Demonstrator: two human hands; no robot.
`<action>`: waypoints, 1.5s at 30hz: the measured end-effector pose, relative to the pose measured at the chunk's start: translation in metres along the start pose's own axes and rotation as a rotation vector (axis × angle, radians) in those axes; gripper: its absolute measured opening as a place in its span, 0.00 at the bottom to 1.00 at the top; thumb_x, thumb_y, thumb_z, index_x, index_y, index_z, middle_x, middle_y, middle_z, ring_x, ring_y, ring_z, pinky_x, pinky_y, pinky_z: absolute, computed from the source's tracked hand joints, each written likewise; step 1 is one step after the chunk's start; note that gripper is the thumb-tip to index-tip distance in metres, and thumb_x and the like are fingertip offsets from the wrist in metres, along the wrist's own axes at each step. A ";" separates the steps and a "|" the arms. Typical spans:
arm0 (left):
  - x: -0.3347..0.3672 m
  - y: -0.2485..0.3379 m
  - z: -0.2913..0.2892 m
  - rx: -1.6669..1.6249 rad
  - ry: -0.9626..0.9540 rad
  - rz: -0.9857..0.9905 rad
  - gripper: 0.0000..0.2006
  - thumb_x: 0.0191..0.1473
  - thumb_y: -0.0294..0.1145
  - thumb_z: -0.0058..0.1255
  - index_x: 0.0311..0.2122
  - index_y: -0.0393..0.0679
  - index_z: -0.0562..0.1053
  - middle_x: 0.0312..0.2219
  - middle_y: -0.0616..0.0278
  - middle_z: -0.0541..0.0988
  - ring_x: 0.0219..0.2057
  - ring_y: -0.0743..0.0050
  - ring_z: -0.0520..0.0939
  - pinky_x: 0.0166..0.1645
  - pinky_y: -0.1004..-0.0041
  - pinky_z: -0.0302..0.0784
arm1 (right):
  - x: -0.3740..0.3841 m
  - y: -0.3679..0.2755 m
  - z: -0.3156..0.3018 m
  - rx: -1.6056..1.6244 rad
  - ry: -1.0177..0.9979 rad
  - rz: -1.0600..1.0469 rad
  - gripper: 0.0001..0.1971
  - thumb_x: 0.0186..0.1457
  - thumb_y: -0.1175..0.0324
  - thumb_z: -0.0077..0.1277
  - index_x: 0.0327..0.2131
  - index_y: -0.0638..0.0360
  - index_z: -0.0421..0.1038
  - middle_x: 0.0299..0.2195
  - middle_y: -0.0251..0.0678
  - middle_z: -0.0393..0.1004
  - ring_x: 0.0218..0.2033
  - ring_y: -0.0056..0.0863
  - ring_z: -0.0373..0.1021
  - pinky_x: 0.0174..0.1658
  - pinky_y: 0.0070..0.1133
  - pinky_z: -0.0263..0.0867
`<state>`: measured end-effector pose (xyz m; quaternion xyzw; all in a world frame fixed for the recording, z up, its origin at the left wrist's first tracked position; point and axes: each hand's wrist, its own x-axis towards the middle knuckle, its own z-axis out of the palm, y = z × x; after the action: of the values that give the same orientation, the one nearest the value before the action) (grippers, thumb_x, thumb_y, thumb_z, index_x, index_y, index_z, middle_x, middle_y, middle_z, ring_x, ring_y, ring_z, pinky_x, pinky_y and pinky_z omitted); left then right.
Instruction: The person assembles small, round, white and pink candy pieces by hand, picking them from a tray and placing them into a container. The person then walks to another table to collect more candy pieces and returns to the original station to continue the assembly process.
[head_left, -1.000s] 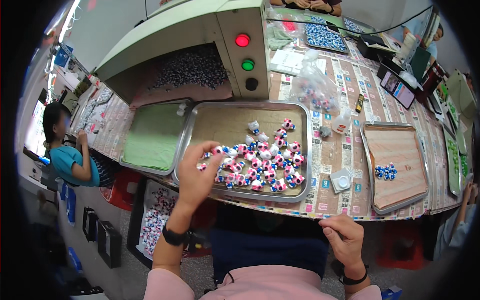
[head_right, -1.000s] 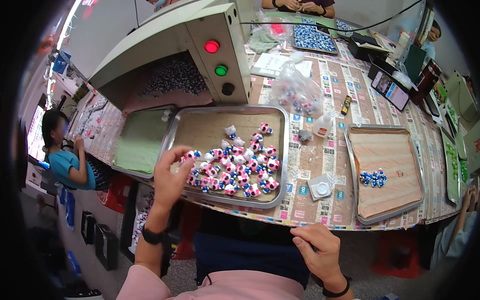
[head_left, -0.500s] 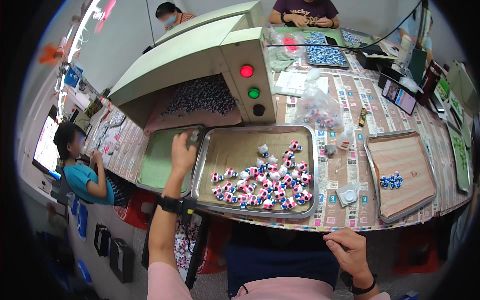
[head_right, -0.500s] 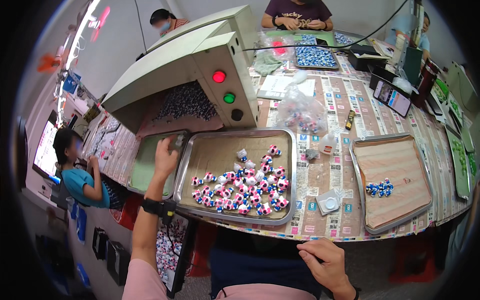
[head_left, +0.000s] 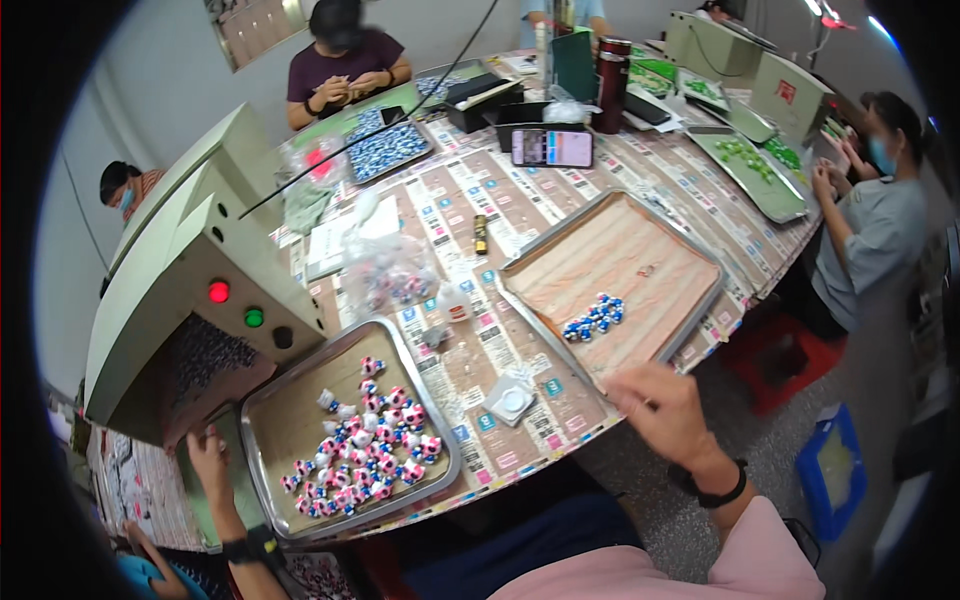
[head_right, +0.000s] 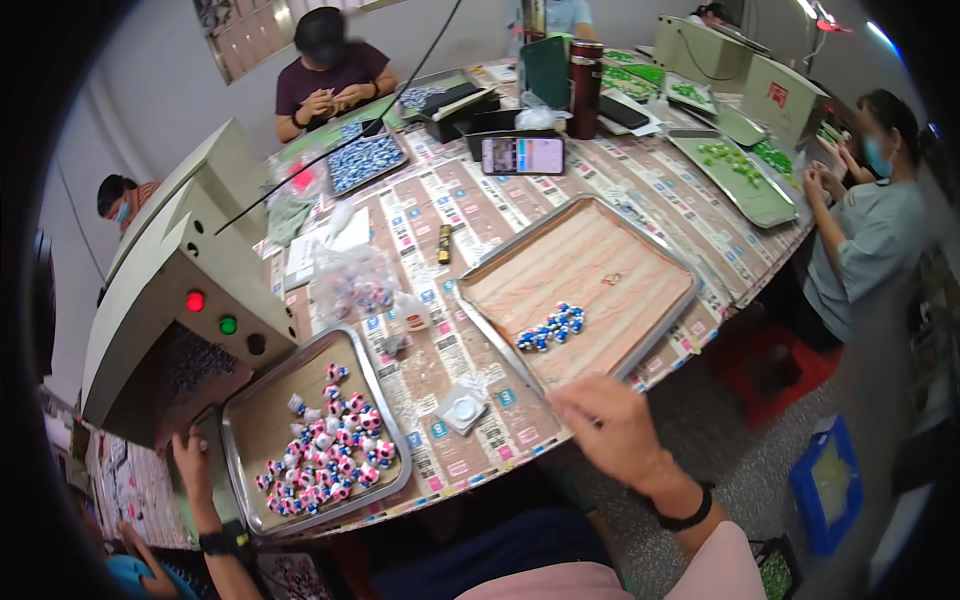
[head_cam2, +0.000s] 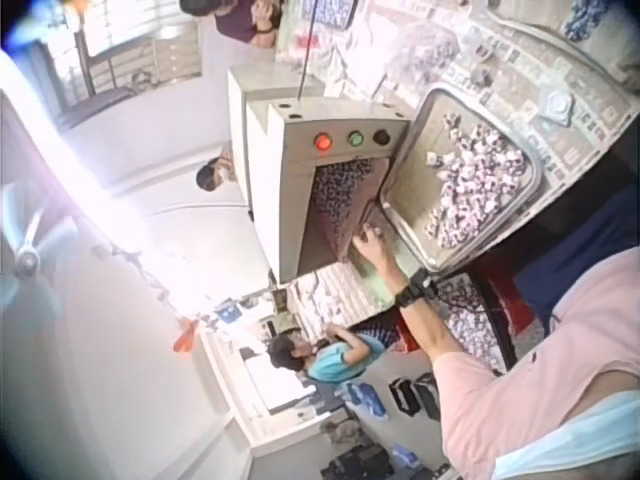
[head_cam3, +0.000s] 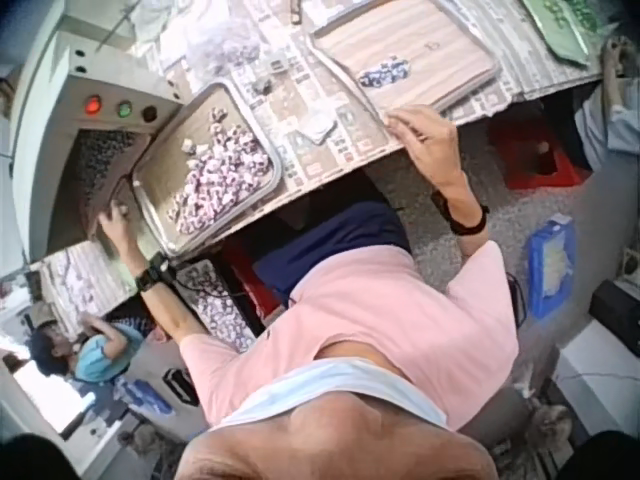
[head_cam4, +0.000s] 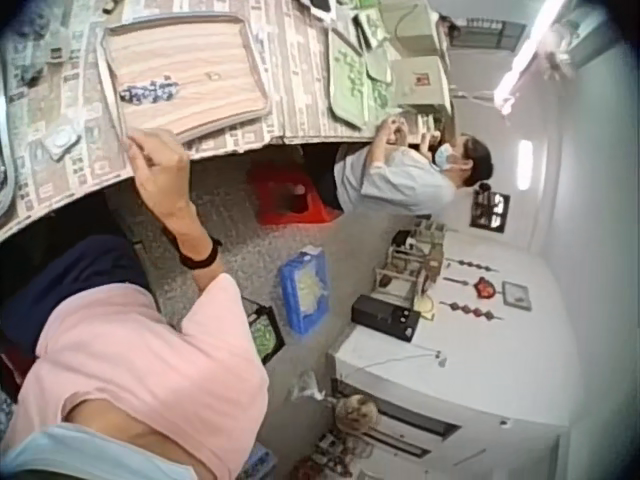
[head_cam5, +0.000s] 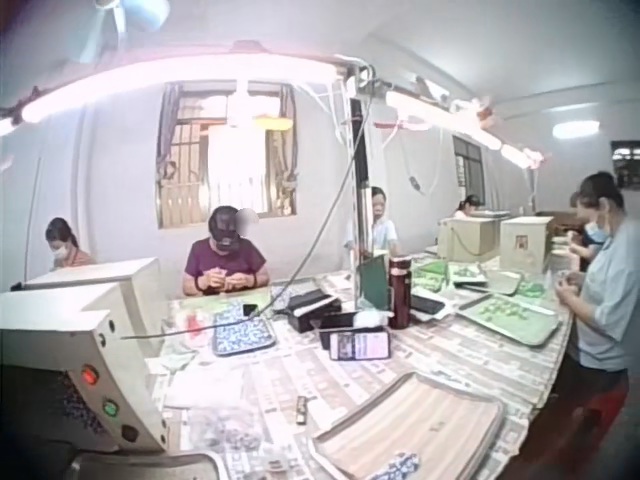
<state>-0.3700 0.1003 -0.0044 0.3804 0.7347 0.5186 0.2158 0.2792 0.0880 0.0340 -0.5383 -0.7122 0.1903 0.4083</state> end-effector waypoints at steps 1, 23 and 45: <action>-0.017 0.014 0.004 -0.157 0.003 -0.002 0.12 0.56 0.30 0.46 0.46 0.47 0.66 0.23 0.72 0.67 0.20 0.89 0.66 0.22 0.85 0.61 | 0.008 0.012 -0.008 -0.084 0.051 0.009 0.07 0.46 0.78 0.53 0.32 0.63 0.75 0.29 0.42 0.75 0.32 0.38 0.72 0.36 0.27 0.68; -0.300 0.126 0.196 -1.189 -0.967 -1.064 0.17 0.60 0.39 0.44 0.48 0.37 0.67 0.41 0.57 0.74 0.37 0.72 0.75 0.40 0.74 0.73 | 0.031 0.048 -0.001 0.392 -0.111 0.341 0.11 0.50 0.79 0.52 0.39 0.66 0.72 0.33 0.32 0.71 0.32 0.17 0.69 0.35 0.14 0.65; -0.306 0.111 0.200 -1.180 -0.917 -1.029 0.18 0.59 0.30 0.44 0.53 0.37 0.64 0.43 0.63 0.73 0.40 0.79 0.75 0.45 0.78 0.74 | 0.038 -0.023 0.088 -0.068 -0.267 -0.172 0.05 0.45 0.78 0.54 0.30 0.63 0.73 0.28 0.41 0.72 0.32 0.39 0.70 0.34 0.28 0.65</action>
<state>-0.0010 -0.0004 0.0011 0.0022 0.2709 0.4479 0.8520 0.1927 0.1303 0.0123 -0.4586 -0.8097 0.2003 0.3064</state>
